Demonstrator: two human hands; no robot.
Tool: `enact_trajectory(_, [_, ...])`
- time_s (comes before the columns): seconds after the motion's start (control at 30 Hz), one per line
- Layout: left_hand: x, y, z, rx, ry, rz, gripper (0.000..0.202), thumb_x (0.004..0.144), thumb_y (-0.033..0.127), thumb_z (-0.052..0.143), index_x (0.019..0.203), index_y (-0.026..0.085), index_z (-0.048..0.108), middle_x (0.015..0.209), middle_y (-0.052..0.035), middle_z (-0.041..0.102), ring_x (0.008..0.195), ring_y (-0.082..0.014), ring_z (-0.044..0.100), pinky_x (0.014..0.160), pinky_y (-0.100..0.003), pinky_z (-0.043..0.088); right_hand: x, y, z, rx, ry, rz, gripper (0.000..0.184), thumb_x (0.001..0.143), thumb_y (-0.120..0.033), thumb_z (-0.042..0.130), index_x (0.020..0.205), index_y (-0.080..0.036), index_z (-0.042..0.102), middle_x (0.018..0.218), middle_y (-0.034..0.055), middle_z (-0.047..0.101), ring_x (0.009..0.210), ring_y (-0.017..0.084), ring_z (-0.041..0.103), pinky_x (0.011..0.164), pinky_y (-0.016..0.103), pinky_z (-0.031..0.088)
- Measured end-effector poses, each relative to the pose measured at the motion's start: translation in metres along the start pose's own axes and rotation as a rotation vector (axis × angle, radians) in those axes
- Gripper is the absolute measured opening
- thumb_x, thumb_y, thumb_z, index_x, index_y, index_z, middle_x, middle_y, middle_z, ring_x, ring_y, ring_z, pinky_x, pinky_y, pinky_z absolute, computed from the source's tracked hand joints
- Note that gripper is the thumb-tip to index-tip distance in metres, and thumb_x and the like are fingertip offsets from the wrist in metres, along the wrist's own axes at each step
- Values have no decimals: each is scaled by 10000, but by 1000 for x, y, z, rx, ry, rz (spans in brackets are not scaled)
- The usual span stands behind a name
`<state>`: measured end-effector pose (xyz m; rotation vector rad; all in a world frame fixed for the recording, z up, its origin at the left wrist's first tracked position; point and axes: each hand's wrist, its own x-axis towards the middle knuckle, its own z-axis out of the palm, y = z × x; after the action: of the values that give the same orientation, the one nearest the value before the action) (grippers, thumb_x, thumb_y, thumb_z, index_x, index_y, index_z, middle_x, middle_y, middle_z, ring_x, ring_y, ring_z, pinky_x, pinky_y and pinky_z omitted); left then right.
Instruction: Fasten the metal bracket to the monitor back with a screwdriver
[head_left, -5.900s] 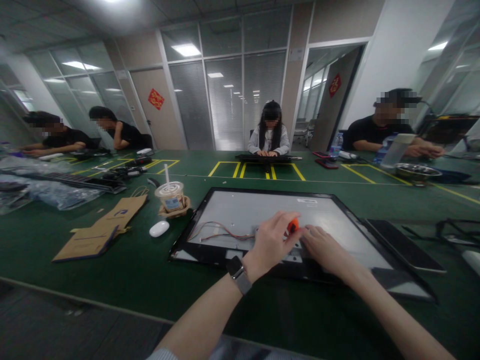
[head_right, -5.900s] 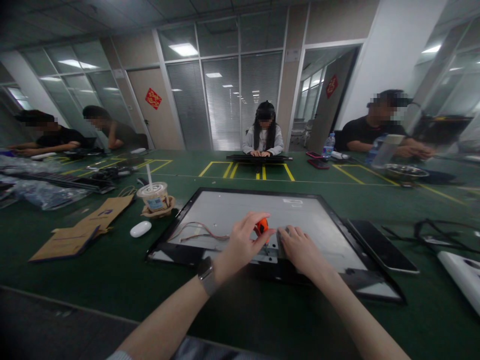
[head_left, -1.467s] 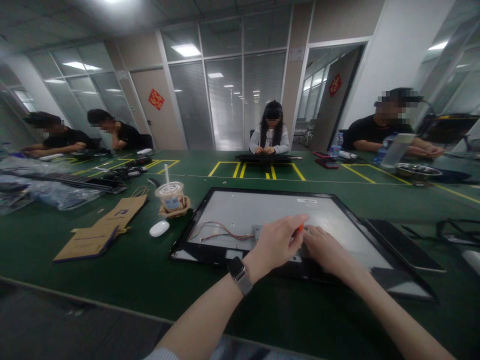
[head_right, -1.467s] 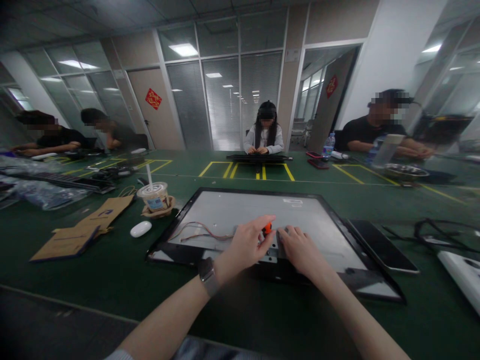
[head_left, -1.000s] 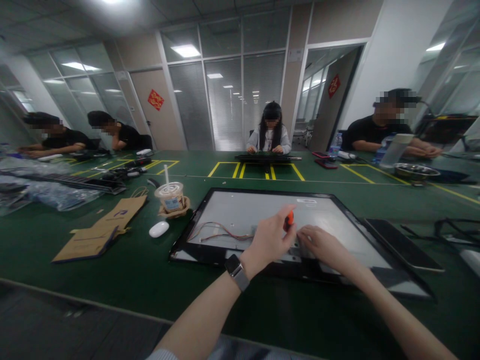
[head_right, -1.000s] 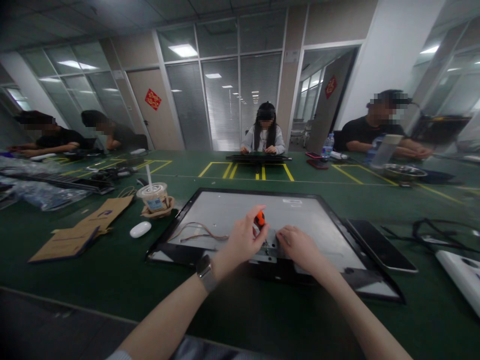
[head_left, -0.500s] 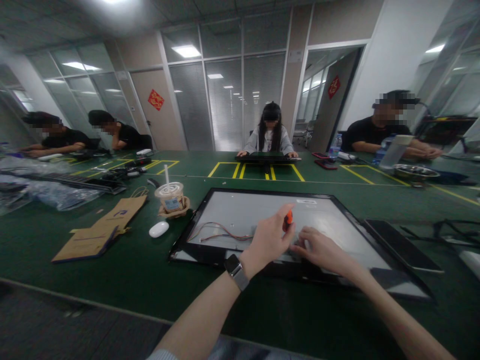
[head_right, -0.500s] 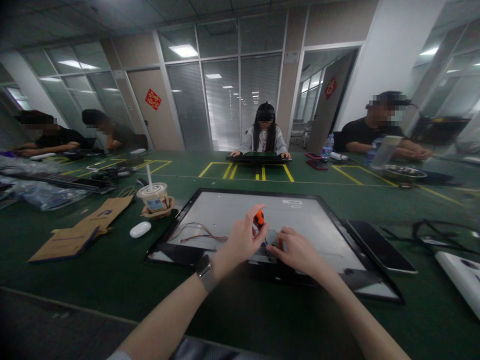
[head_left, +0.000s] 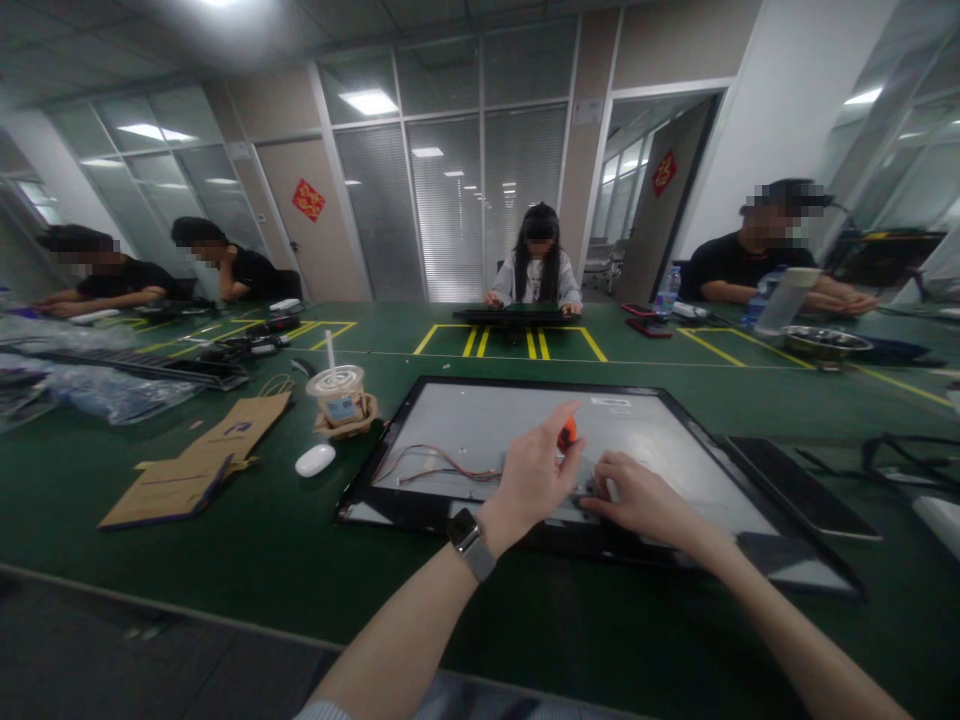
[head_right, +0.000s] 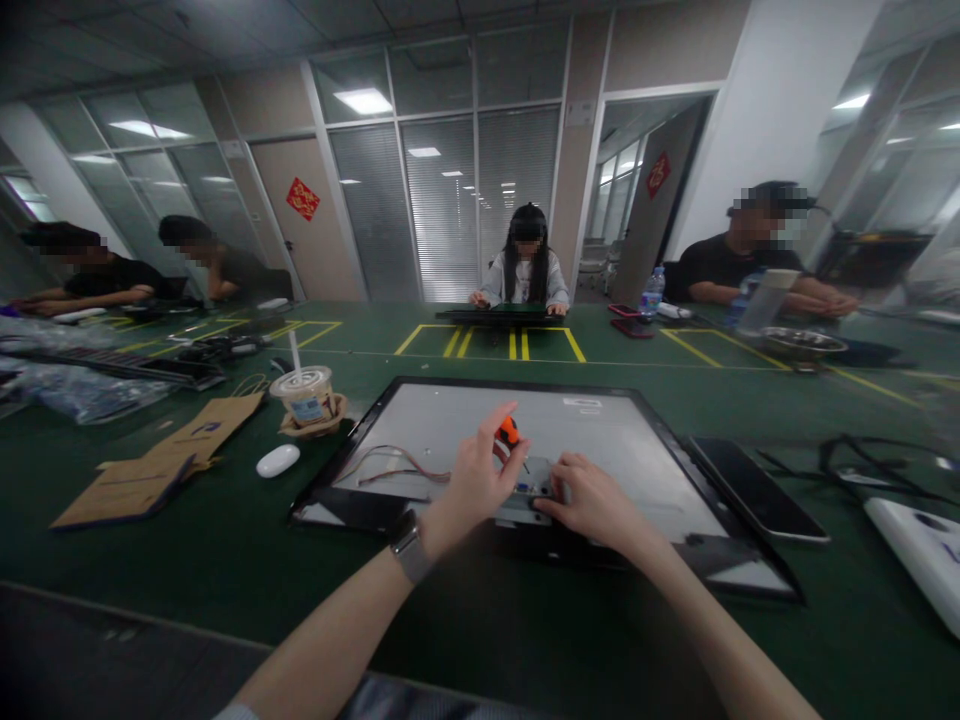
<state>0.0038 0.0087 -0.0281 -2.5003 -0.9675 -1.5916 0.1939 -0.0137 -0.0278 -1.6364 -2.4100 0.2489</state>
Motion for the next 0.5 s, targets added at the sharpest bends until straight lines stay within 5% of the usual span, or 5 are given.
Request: enact_trajectory(0.5, [-1, -4, 3, -22, 68, 30, 544, 1009, 286, 491, 1504, 191, 283, 956, -33, 686, 674, -113, 643, 666, -247, 571, 0, -1, 1, -25, 15, 19, 265, 862, -410, 671, 692, -225, 585, 870, 63, 636, 843, 248, 627, 705, 331, 443])
